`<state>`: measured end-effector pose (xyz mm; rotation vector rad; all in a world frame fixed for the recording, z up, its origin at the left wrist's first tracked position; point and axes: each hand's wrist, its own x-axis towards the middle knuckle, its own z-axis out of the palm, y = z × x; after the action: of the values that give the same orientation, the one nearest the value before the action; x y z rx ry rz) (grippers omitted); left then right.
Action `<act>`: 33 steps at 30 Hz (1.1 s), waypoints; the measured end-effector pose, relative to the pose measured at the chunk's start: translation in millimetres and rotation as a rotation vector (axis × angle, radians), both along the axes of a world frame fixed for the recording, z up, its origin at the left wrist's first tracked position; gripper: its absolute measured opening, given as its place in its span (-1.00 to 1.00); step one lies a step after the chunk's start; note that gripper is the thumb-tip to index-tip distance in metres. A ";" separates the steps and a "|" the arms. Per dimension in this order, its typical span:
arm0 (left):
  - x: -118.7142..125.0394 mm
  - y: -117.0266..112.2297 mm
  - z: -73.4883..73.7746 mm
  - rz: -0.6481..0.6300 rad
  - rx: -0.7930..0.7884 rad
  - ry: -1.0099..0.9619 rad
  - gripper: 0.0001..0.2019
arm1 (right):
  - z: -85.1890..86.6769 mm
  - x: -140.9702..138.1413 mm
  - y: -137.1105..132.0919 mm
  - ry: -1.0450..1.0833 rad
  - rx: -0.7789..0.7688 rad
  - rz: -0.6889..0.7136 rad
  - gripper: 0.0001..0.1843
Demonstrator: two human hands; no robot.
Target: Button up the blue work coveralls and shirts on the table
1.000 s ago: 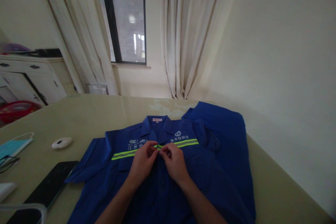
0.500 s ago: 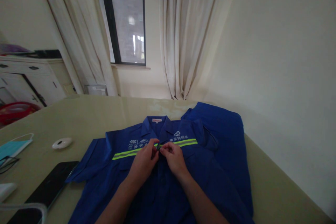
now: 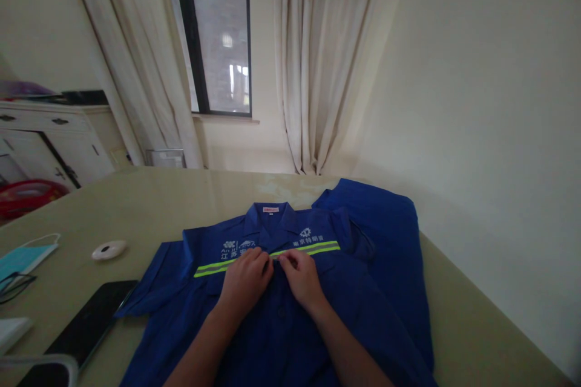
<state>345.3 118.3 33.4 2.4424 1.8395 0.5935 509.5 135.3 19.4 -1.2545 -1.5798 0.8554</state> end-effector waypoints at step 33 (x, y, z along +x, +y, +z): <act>22.6 31.0 -29.9 -0.204 -0.062 0.039 -0.49 | 55.4 227.0 40.7 0.254 -0.141 -0.300 -0.56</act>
<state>367.8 149.3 3.5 2.5743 1.5681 0.4715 736.6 176.0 74.8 -1.3801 -1.1134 0.9033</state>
